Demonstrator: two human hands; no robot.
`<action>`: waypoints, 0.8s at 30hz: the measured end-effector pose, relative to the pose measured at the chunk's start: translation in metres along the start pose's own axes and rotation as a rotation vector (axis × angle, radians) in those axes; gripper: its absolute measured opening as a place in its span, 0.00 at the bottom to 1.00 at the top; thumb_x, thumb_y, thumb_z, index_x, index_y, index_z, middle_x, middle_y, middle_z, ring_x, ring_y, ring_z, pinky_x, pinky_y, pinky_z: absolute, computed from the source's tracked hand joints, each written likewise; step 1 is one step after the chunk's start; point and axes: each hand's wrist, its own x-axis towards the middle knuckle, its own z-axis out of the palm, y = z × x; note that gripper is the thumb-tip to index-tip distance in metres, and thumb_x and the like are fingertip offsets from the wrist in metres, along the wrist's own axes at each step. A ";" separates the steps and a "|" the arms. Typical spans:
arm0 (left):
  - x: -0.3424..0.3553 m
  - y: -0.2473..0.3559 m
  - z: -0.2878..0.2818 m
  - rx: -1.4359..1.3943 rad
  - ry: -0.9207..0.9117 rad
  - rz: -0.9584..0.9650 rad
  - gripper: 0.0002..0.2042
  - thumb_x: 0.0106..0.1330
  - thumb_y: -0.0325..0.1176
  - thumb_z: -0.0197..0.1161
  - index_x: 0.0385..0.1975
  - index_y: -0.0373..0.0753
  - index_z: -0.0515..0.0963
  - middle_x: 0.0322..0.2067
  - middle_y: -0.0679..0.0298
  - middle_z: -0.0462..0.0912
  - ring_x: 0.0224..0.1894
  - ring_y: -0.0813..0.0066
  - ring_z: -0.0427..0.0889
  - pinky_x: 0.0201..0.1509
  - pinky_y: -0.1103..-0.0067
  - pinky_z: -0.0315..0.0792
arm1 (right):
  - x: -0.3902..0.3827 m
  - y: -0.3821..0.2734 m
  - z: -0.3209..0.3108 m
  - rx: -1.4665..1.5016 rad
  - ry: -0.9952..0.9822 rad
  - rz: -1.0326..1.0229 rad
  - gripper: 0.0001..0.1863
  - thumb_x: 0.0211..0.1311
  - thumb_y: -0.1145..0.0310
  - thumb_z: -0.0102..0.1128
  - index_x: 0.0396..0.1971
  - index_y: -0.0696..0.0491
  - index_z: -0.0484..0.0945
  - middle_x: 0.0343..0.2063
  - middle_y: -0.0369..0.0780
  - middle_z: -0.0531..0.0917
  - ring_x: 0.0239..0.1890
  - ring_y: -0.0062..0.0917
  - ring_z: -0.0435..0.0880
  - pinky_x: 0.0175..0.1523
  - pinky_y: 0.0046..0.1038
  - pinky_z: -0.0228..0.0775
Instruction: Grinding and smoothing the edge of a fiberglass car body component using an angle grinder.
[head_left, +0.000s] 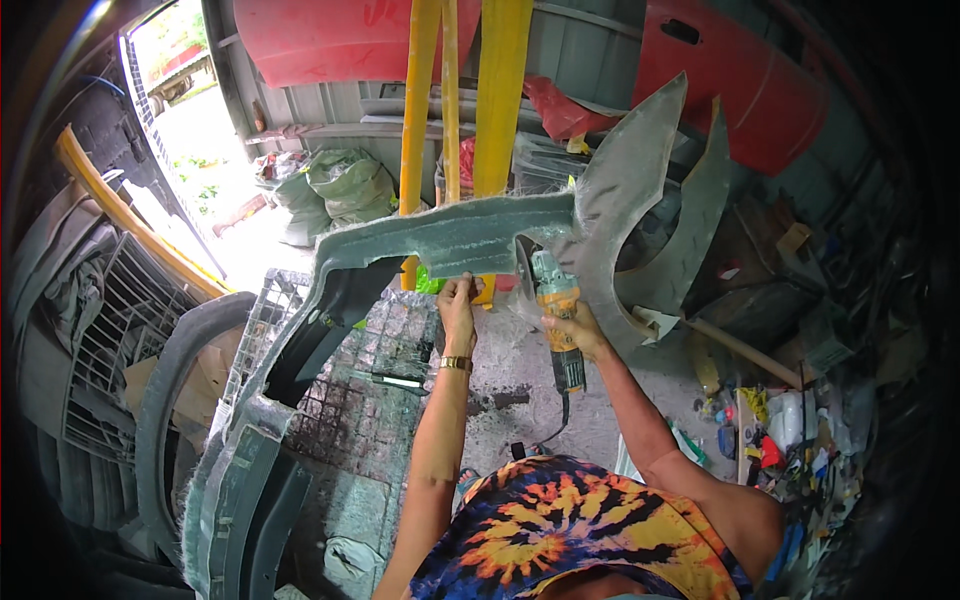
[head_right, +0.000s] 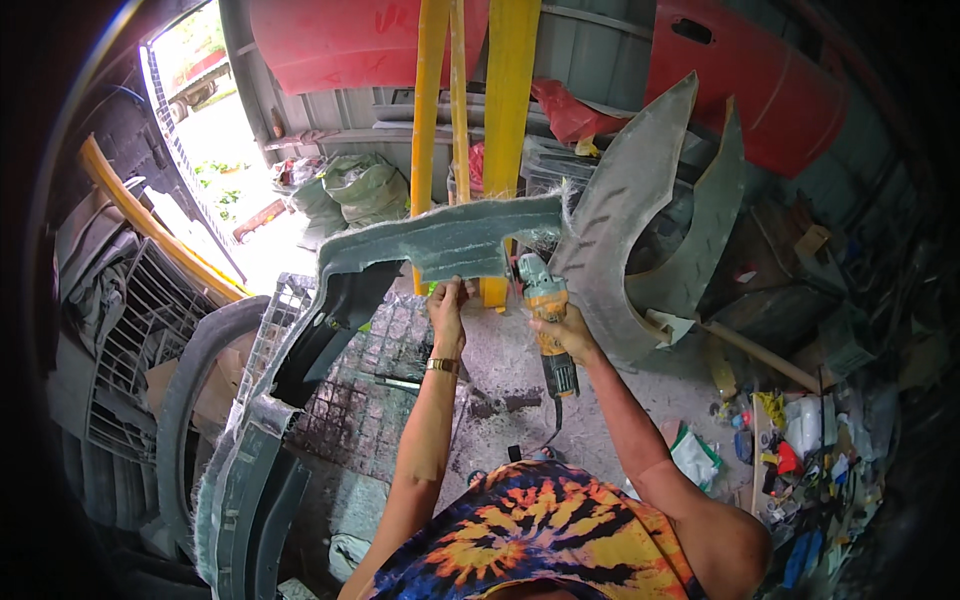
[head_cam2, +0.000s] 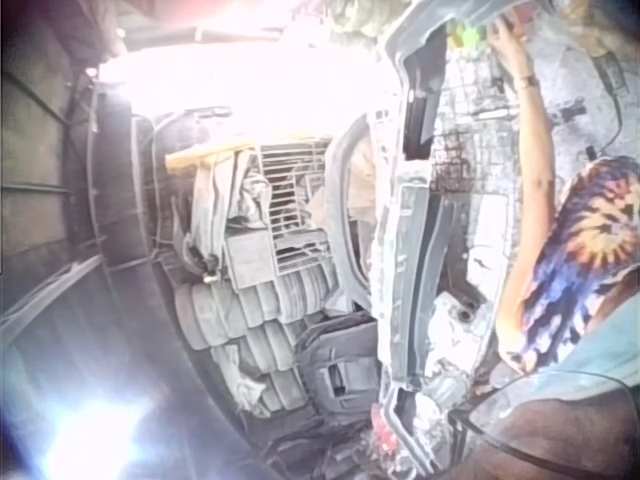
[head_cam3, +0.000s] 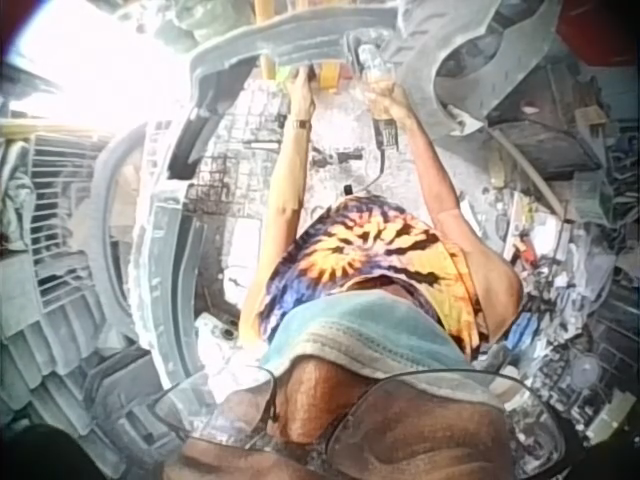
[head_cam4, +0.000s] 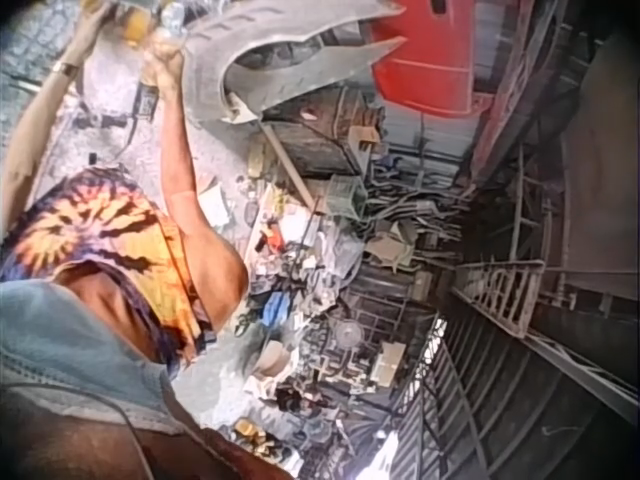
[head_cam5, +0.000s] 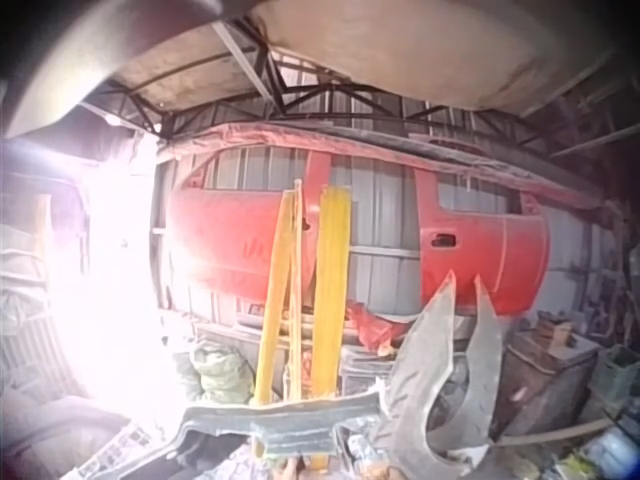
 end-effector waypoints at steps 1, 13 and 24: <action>0.000 0.000 -0.001 -0.004 -0.003 0.005 0.09 0.67 0.35 0.61 0.25 0.39 0.76 0.26 0.65 0.82 0.28 0.79 0.78 0.40 0.81 0.73 | -0.001 0.001 0.000 -0.005 -0.007 0.000 0.20 0.52 0.69 0.68 0.44 0.53 0.73 0.30 0.33 0.76 0.28 0.17 0.77 0.34 0.24 0.73; 0.001 0.000 0.000 -0.019 0.004 0.001 0.09 0.67 0.34 0.60 0.26 0.36 0.77 0.26 0.63 0.82 0.28 0.80 0.78 0.38 0.83 0.72 | 0.000 0.012 -0.005 0.059 -0.034 -0.060 0.21 0.53 0.67 0.67 0.46 0.54 0.71 0.31 0.33 0.76 0.30 0.17 0.77 0.34 0.23 0.72; 0.000 -0.002 -0.001 -0.017 0.004 -0.001 0.09 0.67 0.34 0.60 0.27 0.36 0.77 0.26 0.63 0.82 0.30 0.79 0.79 0.40 0.82 0.72 | -0.009 0.010 0.006 0.047 -0.013 0.004 0.18 0.53 0.69 0.67 0.44 0.53 0.73 0.32 0.31 0.76 0.32 0.16 0.76 0.38 0.23 0.71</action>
